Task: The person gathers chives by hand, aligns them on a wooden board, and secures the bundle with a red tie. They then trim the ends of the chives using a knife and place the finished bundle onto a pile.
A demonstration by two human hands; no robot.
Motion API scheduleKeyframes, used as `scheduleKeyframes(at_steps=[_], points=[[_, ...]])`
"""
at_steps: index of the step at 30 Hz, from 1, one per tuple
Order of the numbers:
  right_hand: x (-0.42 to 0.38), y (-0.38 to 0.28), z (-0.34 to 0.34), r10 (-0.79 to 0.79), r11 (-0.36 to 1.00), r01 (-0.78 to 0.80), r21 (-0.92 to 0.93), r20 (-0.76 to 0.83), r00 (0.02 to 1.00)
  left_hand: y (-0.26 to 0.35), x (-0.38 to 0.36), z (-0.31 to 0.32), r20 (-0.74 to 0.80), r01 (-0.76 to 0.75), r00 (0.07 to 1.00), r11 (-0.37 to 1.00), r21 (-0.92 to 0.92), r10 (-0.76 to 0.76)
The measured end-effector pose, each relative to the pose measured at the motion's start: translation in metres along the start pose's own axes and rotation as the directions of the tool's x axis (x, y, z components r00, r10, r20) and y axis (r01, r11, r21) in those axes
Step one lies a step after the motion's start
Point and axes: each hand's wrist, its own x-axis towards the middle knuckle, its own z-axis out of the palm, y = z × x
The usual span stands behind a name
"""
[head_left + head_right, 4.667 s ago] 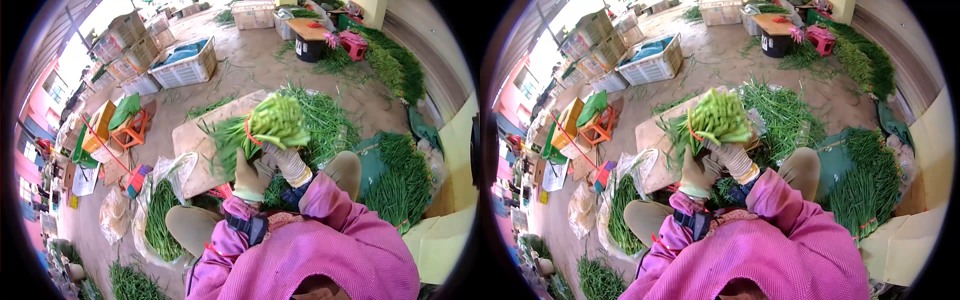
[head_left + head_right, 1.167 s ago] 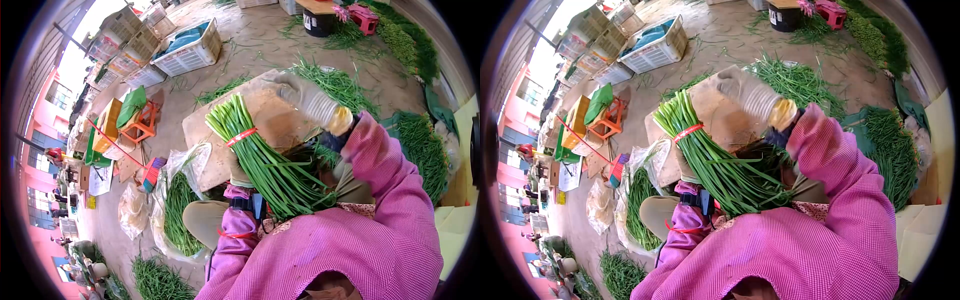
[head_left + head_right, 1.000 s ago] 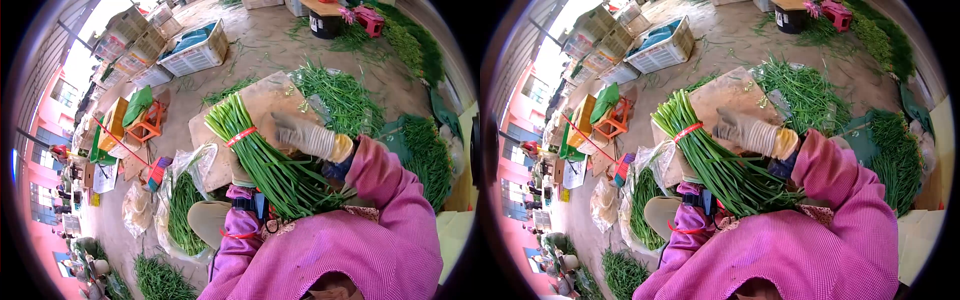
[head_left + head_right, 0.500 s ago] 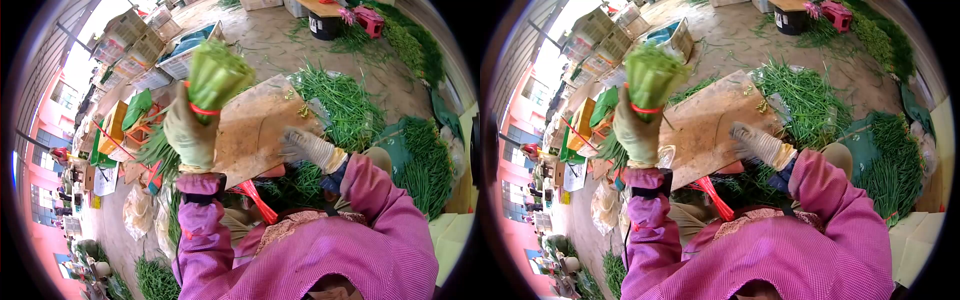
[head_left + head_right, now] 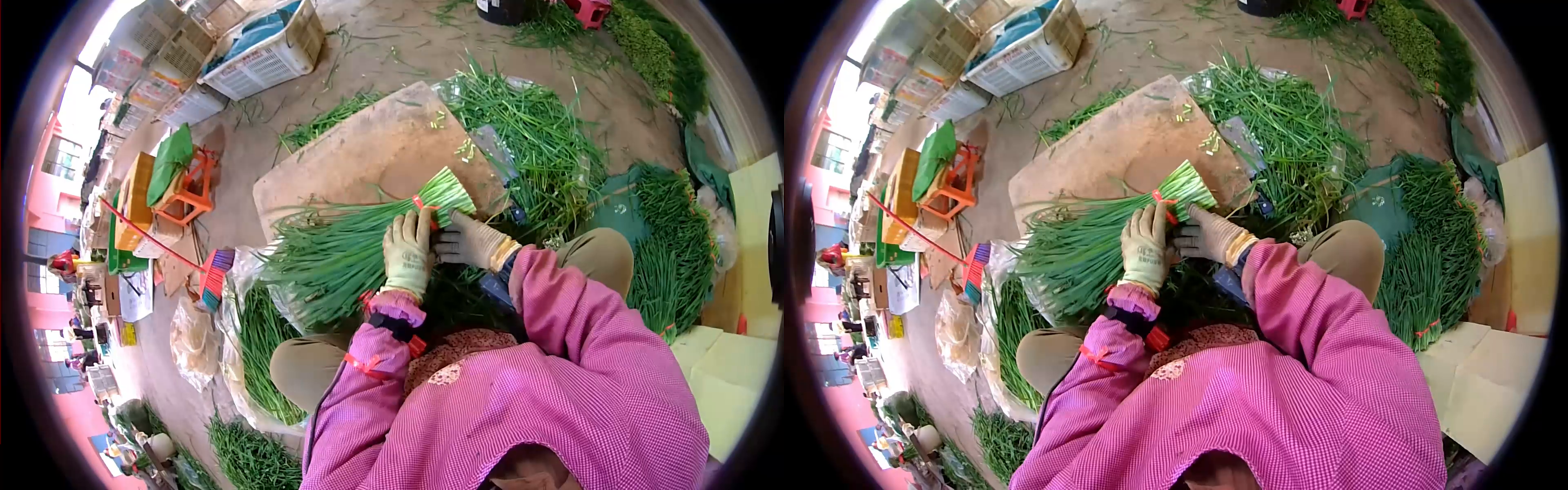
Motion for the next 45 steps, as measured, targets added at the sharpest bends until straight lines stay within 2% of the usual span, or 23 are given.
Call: scheduleKeyframes(at_steps=[2,4,6,7,8,10,11,13,16,19,24,28,32,34,35,38,39,40,41,42,43,44,45], points=[[-0.015,-0.012,-0.011,0.084,0.963,-0.089,-0.255,-0.03,0.996,-0.003,-0.008,0.004,-0.047,0.043,0.998,0.99,-0.133,-0.05],[-0.057,-0.035,0.03,-0.042,0.635,-0.139,-0.76,-0.215,0.976,-0.006,-0.009,-0.01,-0.049,0.104,0.993,0.99,-0.1,-0.109],[-0.06,-0.049,0.032,-0.201,0.395,-0.129,-0.91,-0.223,0.954,-0.008,0.002,-0.033,-0.072,0.109,0.991,0.993,-0.055,-0.113],[-0.06,-0.059,0.044,-0.341,0.148,-0.157,-0.976,-0.2,0.919,-0.006,0.008,-0.038,-0.065,0.117,0.991,0.991,-0.061,-0.12],[-0.054,-0.06,0.04,-0.498,-0.068,-0.015,-0.998,0.021,0.867,-0.005,0.016,-0.041,-0.003,0.113,0.994,0.994,-0.001,-0.113],[-0.049,-0.062,0.041,-0.468,-0.648,0.198,-0.735,0.589,0.659,-0.007,0.029,-0.037,0.058,0.107,0.992,0.993,0.055,-0.11],[-0.051,-0.064,0.06,-0.464,-0.65,0.197,-0.734,0.589,0.662,-0.009,0.034,-0.031,0.119,0.101,0.987,0.994,0.041,-0.105],[-0.046,-0.066,0.098,-0.497,-0.51,-0.149,-0.847,0.149,0.855,-0.015,0.037,-0.016,0.155,0.111,0.983,0.993,-0.043,-0.103],[-0.014,-0.062,0.092,-0.398,-0.667,-0.133,-0.733,0.199,0.895,-0.018,0.041,-0.011,0.231,0.159,0.963,0.985,-0.066,-0.14],[0.003,-0.061,0.09,-0.327,-0.777,-0.085,-0.624,0.285,0.901,-0.023,0.04,-0.008,0.107,0.141,0.986,0.979,-0.149,-0.125],[-0.006,-0.068,0.106,-0.288,-0.778,-0.068,-0.625,0.259,0.922,-0.025,0.04,-0.003,0.075,0.129,0.99,0.977,-0.169,-0.118],[0.006,-0.072,0.113,-0.284,-0.749,-0.168,-0.641,0.081,0.955,-0.026,0.036,0.002,0.043,0.12,0.993,0.974,-0.194,-0.113],[0.015,-0.077,0.123,-0.188,-0.832,-0.093,-0.547,0.119,0.975,-0.027,0.034,0.003,-0.004,0.106,0.994,0.976,-0.19,-0.109],[0.039,-0.084,0.12,-0.041,-0.604,-0.123,-0.788,-0.124,0.991,-0.029,0.032,0.003,-0.005,0.11,0.994,0.972,-0.207,-0.113],[0.045,-0.085,0.107,0.073,-0.694,0.127,-0.708,0.107,0.992,-0.03,0.032,0.005,-0.019,0.101,0.994,0.972,-0.213,-0.107],[0.04,-0.086,0.103,0.249,-0.84,0.333,-0.428,0.242,0.938,-0.031,0.031,0.01,-0.04,0.093,0.994,0.968,-0.232,-0.105],[0.042,-0.091,0.086,0.307,-0.777,0.515,-0.362,0.497,0.812,-0.032,0.031,0.011,-0.049,0.089,0.993,0.968,-0.235,-0.104],[0.034,-0.093,0.089,0.313,-0.777,0.517,-0.358,0.494,0.811,-0.034,0.032,0.012,-0.051,0.095,0.993,0.967,-0.237,-0.11],[0.021,-0.093,0.097,0.09,-0.498,0.299,-0.814,0.294,0.951,-0.035,0.032,0.014,-0.071,0.082,0.992,0.965,-0.249,-0.102],[0.013,-0.092,0.101,-0.01,-0.049,-0.022,-0.999,-0.022,1.0,-0.035,0.031,0.016,-0.09,0.066,0.992,0.963,-0.263,-0.092],[0.014,-0.101,0.109,0.029,-0.329,0.07,-0.942,0.064,0.998,-0.035,0.031,0.015,-0.088,0.069,0.992,0.961,-0.267,-0.095],[0.01,-0.101,0.115,0.031,-0.332,0.068,-0.941,0.061,0.998,-0.036,0.031,0.015,-0.081,0.071,0.992,0.96,-0.27,-0.096],[0.003,-0.103,0.121,-0.005,-0.612,0.151,-0.776,0.195,0.981,-0.036,0.032,0.014,-0.076,0.07,0.993,0.96,-0.273,-0.094]])
